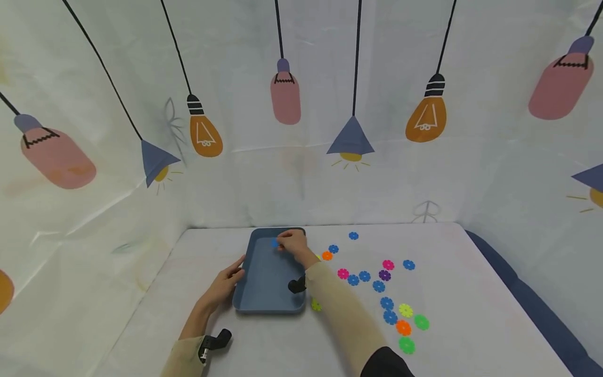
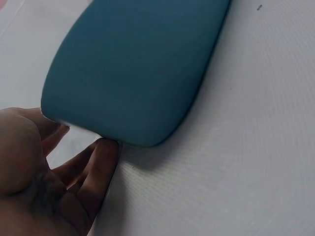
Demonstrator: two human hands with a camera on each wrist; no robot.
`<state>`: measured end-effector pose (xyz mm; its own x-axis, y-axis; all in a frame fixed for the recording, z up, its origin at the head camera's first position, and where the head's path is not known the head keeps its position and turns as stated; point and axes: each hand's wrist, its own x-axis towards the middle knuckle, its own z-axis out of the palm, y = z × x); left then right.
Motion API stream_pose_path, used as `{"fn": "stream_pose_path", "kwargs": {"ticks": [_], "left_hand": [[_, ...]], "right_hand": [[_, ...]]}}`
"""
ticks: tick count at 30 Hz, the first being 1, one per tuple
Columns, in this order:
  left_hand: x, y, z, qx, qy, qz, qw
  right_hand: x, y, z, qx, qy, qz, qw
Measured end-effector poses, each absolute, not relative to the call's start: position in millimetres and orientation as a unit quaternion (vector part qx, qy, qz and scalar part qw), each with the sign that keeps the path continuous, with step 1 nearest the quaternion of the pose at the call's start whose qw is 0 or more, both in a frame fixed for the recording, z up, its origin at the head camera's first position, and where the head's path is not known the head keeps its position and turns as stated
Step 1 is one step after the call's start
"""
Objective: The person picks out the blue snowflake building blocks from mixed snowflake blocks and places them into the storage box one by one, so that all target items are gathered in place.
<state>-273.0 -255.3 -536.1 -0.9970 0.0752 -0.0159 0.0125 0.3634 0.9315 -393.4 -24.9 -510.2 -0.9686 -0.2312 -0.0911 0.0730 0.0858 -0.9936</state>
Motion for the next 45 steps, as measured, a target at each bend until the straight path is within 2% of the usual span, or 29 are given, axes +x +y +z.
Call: {"fn": "stream_pose_path", "kwargs": {"ticks": [8,19,31,45], "left_hand": [[-273,-267,-545,0.02,0.828,0.56,0.026],[-272,-260,-544,0.015,0.825,0.564,0.012],[-275,-255,-542,0.027,0.822,0.567,0.032],[-279,-256,-548,0.032,0.826,0.563,0.016]], "right_hand": [[-400,-45,-520,-0.016,0.718,-0.683,0.137],[-398,-53,-525,-0.003,0.707,-0.691,0.15],[-408,-67,-530,0.044,0.714,-0.686,0.132],[-419,-82,-533,0.084,0.741,-0.658,0.105]]}}
